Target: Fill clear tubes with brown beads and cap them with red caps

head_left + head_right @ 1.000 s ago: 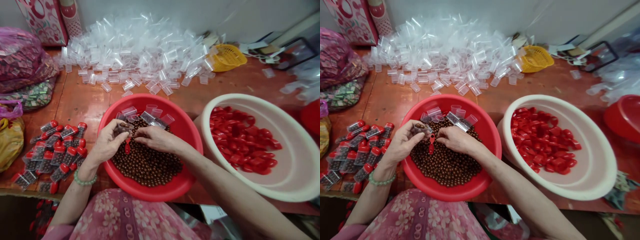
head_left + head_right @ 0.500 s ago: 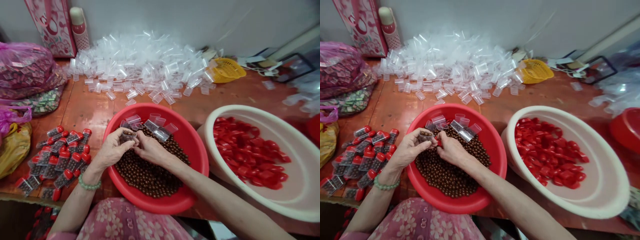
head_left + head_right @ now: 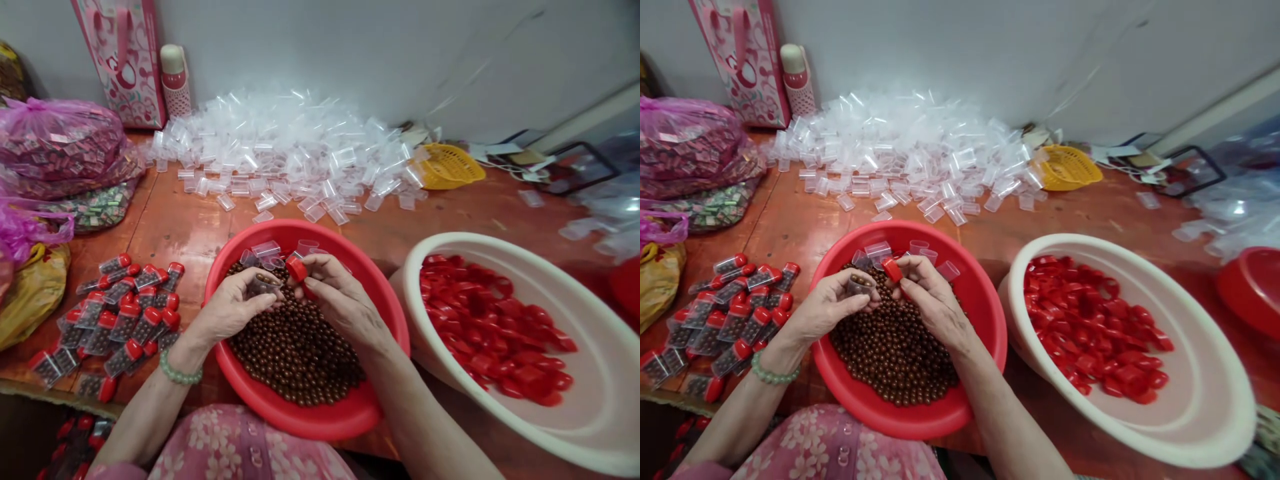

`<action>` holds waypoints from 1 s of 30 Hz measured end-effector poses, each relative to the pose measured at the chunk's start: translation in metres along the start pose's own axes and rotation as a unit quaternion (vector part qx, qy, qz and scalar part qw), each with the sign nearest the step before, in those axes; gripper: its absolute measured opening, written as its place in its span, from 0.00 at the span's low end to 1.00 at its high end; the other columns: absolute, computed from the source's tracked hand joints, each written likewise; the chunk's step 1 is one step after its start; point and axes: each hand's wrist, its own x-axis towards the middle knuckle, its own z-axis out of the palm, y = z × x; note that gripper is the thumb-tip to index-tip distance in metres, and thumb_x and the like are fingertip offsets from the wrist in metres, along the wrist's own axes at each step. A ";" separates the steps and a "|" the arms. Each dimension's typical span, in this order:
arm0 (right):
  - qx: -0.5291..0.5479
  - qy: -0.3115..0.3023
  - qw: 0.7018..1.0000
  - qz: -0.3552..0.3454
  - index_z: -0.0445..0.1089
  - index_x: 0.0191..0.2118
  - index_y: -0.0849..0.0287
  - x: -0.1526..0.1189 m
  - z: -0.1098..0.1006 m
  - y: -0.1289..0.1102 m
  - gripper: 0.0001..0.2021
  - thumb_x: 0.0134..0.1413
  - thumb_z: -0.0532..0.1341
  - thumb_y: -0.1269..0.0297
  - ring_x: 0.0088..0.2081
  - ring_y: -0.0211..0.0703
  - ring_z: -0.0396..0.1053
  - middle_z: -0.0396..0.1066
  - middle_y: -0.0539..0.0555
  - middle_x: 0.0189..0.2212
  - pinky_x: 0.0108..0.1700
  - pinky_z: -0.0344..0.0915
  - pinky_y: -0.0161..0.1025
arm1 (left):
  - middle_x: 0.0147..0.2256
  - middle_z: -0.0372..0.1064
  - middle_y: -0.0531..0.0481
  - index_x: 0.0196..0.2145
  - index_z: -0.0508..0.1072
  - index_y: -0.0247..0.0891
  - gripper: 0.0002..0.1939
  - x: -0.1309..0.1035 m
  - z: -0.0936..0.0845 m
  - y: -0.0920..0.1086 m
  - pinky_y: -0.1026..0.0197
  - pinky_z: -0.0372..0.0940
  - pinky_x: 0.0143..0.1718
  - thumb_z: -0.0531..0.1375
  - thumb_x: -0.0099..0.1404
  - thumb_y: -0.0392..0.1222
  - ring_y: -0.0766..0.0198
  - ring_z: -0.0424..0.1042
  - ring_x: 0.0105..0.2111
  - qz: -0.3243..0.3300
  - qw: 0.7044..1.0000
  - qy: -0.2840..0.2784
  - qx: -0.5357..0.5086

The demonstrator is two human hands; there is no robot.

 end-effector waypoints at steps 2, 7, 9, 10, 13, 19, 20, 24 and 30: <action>-0.008 -0.007 1.000 0.006 0.59 0.46 0.53 0.001 0.001 0.001 0.11 0.57 0.54 0.62 0.32 0.39 0.65 0.65 0.50 0.33 0.38 0.64 0.38 | 0.34 0.72 0.50 0.38 0.70 0.35 0.10 0.002 0.001 0.003 0.62 0.65 0.43 0.63 0.57 0.35 0.68 0.71 0.35 0.009 0.999 -0.001 0.036; 0.004 -0.002 1.000 -0.007 0.59 0.44 0.52 0.002 0.000 0.004 0.11 0.54 0.54 0.66 0.31 0.38 0.63 0.63 0.49 0.34 0.34 0.62 0.35 | 0.35 0.73 0.50 0.40 0.70 0.34 0.10 0.005 0.004 0.007 0.62 0.64 0.44 0.61 0.58 0.31 0.68 0.71 0.36 0.016 0.999 -0.010 0.032; 0.000 0.006 1.000 -0.017 0.59 0.45 0.52 0.001 -0.001 0.005 0.10 0.55 0.54 0.64 0.31 0.38 0.63 0.64 0.50 0.35 0.34 0.63 0.35 | 0.36 0.73 0.49 0.41 0.70 0.34 0.11 0.005 0.004 0.006 0.62 0.64 0.44 0.61 0.59 0.31 0.68 0.71 0.37 0.010 1.000 -0.017 0.007; -0.005 0.012 1.000 -0.021 0.60 0.45 0.52 0.001 -0.002 0.006 0.09 0.57 0.53 0.62 0.30 0.37 0.62 0.64 0.50 0.35 0.33 0.63 0.35 | 0.36 0.73 0.49 0.42 0.69 0.35 0.12 0.005 0.003 0.005 0.61 0.64 0.44 0.61 0.59 0.32 0.67 0.72 0.37 0.008 1.000 -0.020 -0.010; 0.007 0.039 0.998 -0.039 0.62 0.43 0.52 0.001 -0.003 0.008 0.10 0.61 0.54 0.54 0.26 0.36 0.59 0.62 0.48 0.30 0.29 0.61 0.34 | 0.37 0.74 0.49 0.43 0.69 0.35 0.16 0.005 0.002 0.003 0.60 0.64 0.46 0.62 0.56 0.29 0.67 0.73 0.39 0.001 0.999 -0.017 -0.050; 0.031 0.065 0.994 -0.085 0.68 0.41 0.51 0.006 -0.004 0.002 0.09 0.57 0.62 0.55 0.27 0.34 0.63 0.66 0.47 0.30 0.29 0.61 0.33 | 0.40 0.75 0.45 0.48 0.68 0.34 0.26 0.007 -0.007 -0.005 0.58 0.64 0.48 0.62 0.51 0.25 0.64 0.74 0.40 -0.022 0.991 -0.048 -0.126; 0.025 0.065 0.994 -0.089 0.68 0.41 0.50 0.007 -0.005 0.000 0.08 0.57 0.62 0.56 0.28 0.34 0.64 0.68 0.47 0.31 0.31 0.62 0.33 | 0.41 0.75 0.44 0.49 0.68 0.34 0.26 0.007 -0.009 -0.005 0.57 0.64 0.49 0.63 0.51 0.26 0.62 0.74 0.42 -0.029 0.989 -0.048 -0.139; -0.038 0.052 0.992 -0.109 0.72 0.44 0.50 0.013 -0.006 -0.009 0.09 0.58 0.62 0.59 0.32 0.37 0.69 0.73 0.48 0.33 0.36 0.67 0.36 | 0.43 0.75 0.41 0.49 0.70 0.34 0.26 0.009 -0.015 -0.006 0.56 0.64 0.48 0.64 0.50 0.29 0.58 0.75 0.43 -0.058 0.980 -0.059 -0.180; -0.123 0.029 0.979 -0.160 0.77 0.41 0.54 0.023 -0.004 -0.019 0.08 0.56 0.61 0.66 0.37 0.41 0.74 0.77 0.51 0.35 0.41 0.70 0.40 | 0.41 0.76 0.41 0.46 0.72 0.33 0.22 0.012 -0.016 -0.007 0.58 0.66 0.45 0.65 0.52 0.32 0.60 0.75 0.40 -0.060 0.981 -0.071 -0.169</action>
